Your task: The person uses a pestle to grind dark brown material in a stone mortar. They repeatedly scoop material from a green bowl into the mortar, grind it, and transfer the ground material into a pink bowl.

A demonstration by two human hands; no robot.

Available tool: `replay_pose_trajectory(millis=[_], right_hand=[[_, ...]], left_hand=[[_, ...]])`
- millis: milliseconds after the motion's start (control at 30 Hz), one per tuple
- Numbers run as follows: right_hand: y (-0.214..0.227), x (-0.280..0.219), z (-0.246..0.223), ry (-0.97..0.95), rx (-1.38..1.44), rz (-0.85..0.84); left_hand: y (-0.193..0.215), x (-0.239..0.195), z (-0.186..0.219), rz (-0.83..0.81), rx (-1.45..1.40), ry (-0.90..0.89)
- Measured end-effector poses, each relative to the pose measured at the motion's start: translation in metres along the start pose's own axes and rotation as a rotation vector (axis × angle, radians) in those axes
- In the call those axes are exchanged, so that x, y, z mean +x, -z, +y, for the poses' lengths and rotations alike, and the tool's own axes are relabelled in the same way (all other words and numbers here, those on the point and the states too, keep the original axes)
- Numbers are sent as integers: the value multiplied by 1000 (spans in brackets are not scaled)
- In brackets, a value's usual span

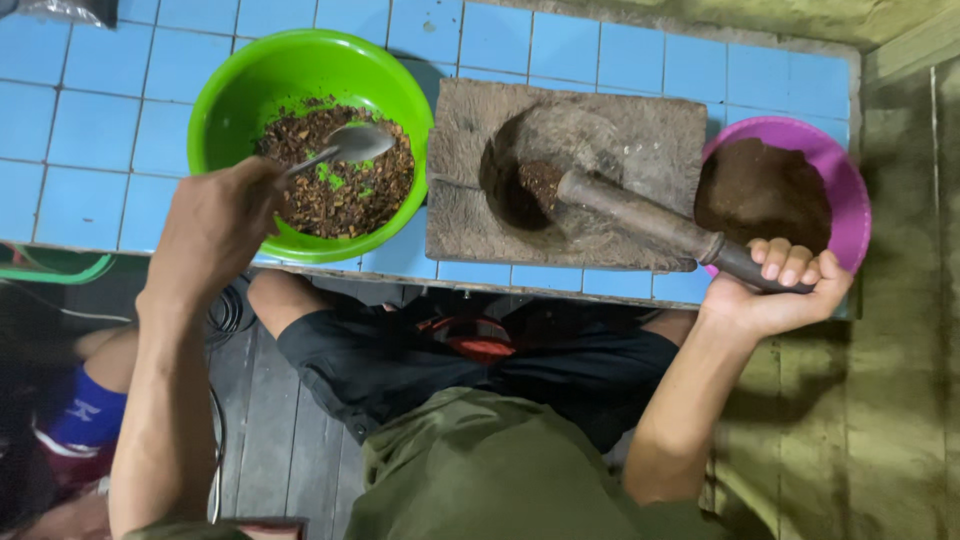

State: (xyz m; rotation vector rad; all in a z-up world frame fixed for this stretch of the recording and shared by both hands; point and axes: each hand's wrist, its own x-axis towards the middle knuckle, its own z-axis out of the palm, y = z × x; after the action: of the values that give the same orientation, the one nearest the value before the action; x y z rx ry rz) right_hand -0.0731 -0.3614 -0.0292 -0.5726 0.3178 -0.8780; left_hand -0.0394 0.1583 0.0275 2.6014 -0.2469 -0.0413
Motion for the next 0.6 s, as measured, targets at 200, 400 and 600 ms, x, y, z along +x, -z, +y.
replay_pose_trajectory(millis=[200, 400, 600], right_hand=[[6, 3, -1, -26, 39, -85], [5, -1, 0, -26, 30, -72], [0, -4, 1, -11, 13, -72]], left_hand=[[-29, 32, 70, 224, 248, -405], [-100, 87, 118, 96, 630, -501], [-126, 121, 143, -37, 875, -554]])
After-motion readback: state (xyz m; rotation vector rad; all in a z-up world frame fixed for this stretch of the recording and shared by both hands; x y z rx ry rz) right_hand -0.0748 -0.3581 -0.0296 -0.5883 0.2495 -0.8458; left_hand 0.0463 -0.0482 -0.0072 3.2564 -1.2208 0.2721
